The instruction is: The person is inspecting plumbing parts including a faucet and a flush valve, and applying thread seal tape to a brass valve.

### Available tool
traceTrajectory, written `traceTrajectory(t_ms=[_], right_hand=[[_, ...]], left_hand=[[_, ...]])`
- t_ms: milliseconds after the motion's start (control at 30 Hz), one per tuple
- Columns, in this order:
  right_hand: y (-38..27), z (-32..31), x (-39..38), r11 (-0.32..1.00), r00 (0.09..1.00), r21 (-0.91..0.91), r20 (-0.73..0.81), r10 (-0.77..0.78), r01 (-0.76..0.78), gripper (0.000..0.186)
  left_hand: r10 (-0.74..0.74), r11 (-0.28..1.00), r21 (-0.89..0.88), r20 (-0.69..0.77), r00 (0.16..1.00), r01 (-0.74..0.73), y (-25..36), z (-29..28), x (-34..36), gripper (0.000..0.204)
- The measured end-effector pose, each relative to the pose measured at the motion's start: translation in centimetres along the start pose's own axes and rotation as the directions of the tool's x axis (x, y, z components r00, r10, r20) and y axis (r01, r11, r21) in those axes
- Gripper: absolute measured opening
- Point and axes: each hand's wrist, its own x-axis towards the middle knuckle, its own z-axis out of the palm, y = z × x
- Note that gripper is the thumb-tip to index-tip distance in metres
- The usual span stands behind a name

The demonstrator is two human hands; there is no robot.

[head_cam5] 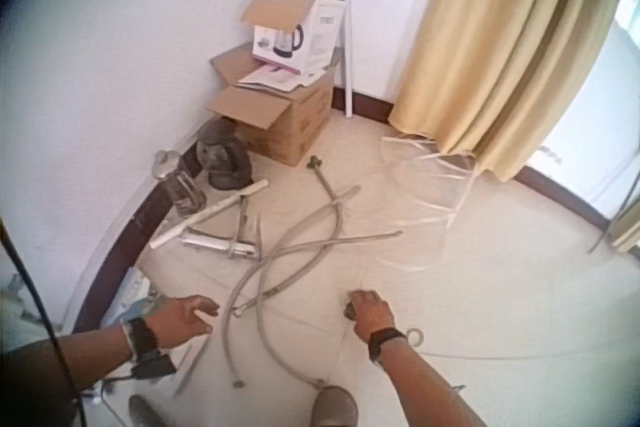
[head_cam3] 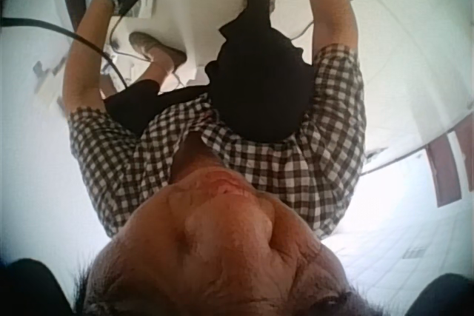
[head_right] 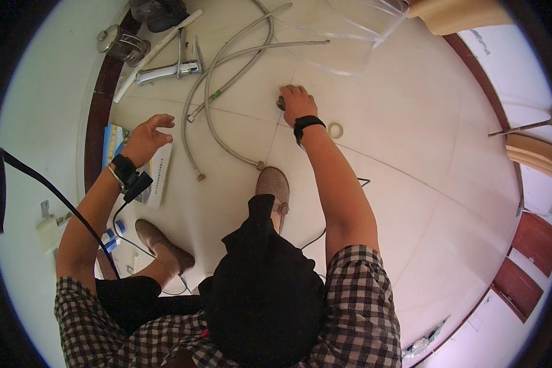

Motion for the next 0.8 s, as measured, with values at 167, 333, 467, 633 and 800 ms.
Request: traceTrajectory(t_ms=[167,333,467,633,800], right_hand=[[1.0,0.4,-3.8,0.948,0.926,0.064,0.243,0.289,-0.312,0.042],[1.1,-1.2,-7.6,0.713,0.775,0.348,0.451,0.442,-0.609,0.036],[0.0,-2.4,-8.5,-0.005,0.669,0.726,0.636,0.384,-0.688,0.030],[0.2,-0.1,-9.1,0.070,0.586,0.638,0.651,0.483,-0.767,0.029],[-2.5,-1.0,-8.5,-0.066,0.634,0.740,0.615,0.469,-0.669,0.040]], left_hand=[[-0.059,0.996,-0.066,0.031,0.998,0.061,0.4,0.1,-0.8,0.039],[0.023,0.983,-0.181,0.129,0.991,0.001,0.4,1.7,0.0,0.029],[0.059,0.974,-0.225,0.145,0.988,-0.025,1.7,2.1,1.4,0.028],[0.098,0.968,-0.244,0.142,0.985,-0.062,1.9,1.4,3.6,0.025],[0.089,0.976,-0.212,0.162,0.983,-0.054,0.8,0.0,4.8,0.026]])
